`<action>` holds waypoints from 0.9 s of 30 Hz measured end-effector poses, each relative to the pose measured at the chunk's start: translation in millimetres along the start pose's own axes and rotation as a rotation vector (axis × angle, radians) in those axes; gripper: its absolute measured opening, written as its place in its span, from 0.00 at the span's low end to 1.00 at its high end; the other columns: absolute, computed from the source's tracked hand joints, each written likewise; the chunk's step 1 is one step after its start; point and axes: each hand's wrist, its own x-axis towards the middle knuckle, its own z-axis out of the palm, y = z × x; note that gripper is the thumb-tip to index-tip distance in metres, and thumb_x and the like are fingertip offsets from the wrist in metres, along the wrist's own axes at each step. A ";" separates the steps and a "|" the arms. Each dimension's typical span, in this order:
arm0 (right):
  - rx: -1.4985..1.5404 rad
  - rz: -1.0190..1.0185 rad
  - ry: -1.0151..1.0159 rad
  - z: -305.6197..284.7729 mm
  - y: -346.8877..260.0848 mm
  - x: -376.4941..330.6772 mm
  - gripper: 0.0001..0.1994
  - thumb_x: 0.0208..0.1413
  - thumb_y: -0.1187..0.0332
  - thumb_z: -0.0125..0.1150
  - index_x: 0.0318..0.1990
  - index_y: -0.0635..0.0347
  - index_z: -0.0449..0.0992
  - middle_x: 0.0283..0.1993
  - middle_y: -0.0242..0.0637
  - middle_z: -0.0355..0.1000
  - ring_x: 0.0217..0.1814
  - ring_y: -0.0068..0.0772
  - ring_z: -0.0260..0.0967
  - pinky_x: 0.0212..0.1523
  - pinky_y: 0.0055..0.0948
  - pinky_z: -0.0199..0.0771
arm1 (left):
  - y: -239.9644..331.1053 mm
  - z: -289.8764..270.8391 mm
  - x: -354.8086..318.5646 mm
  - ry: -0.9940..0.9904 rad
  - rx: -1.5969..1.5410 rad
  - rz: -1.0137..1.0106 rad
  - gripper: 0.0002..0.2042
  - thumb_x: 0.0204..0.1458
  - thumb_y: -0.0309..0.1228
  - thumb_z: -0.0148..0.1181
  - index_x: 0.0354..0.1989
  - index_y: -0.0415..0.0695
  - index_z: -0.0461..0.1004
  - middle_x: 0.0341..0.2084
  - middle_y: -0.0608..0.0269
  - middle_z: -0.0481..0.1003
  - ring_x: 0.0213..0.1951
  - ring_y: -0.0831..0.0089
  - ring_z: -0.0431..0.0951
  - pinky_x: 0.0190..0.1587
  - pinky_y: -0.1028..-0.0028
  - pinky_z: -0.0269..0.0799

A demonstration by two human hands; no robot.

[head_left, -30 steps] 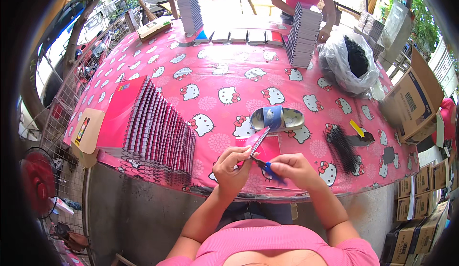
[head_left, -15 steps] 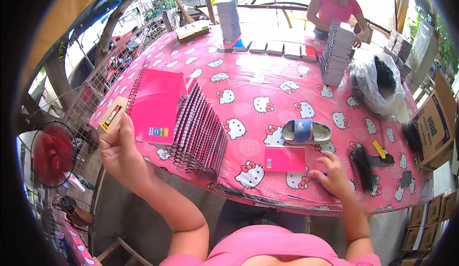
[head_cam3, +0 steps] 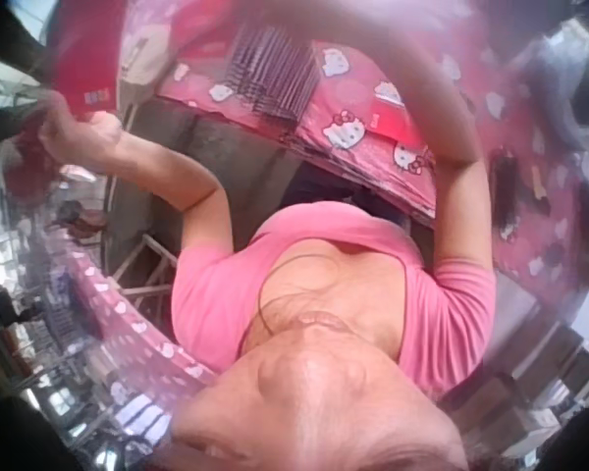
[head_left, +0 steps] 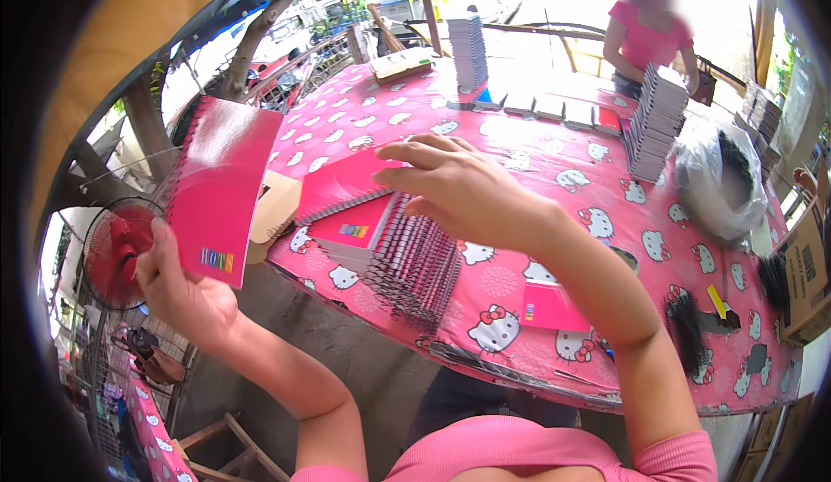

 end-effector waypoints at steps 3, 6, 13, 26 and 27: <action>0.074 -0.044 -0.079 6.6 29.0 0.6 0.17 0.50 0.78 0.57 0.49 0.57 0.76 0.51 0.38 0.74 0.57 0.41 0.67 0.58 0.40 0.66 | -37.6 -10.9 17.8 -0.054 -0.097 -0.206 0.12 0.53 0.28 0.65 0.22 0.47 0.67 0.20 0.67 0.73 0.22 0.82 0.74 0.27 0.84 0.70; 0.238 -0.006 -0.016 3.8 42.5 0.9 0.16 0.48 0.80 0.57 0.45 0.57 0.78 0.46 0.40 0.76 0.53 0.42 0.70 0.54 0.39 0.71 | -51.2 -14.3 25.6 -0.123 -0.162 -0.374 0.09 0.52 0.28 0.65 0.24 0.47 0.69 0.24 0.66 0.76 0.26 0.79 0.77 0.31 0.80 0.73; 0.509 0.103 0.000 18.3 71.5 0.7 0.13 0.49 0.82 0.58 0.43 0.61 0.79 0.45 0.39 0.77 0.52 0.37 0.73 0.54 0.34 0.72 | -71.1 22.6 -33.2 -0.141 -0.062 -0.383 0.05 0.54 0.25 0.60 0.30 0.44 0.68 0.32 0.61 0.77 0.28 0.82 0.74 0.32 0.81 0.72; 0.531 0.571 0.545 62.4 40.0 16.4 0.15 0.59 0.59 0.56 0.38 0.66 0.73 0.29 0.38 0.71 0.35 0.31 0.71 0.37 0.29 0.69 | -84.8 31.4 -95.3 -0.245 0.323 -0.167 0.09 0.59 0.32 0.56 0.37 0.38 0.67 0.40 0.55 0.74 0.41 0.75 0.71 0.47 0.72 0.67; 0.515 0.576 0.562 66.9 36.2 17.3 0.15 0.59 0.59 0.56 0.36 0.66 0.72 0.28 0.38 0.70 0.33 0.31 0.69 0.35 0.30 0.68 | -83.2 36.5 -99.3 -0.233 0.327 -0.195 0.11 0.60 0.35 0.55 0.35 0.37 0.68 0.39 0.55 0.74 0.43 0.71 0.72 0.51 0.68 0.65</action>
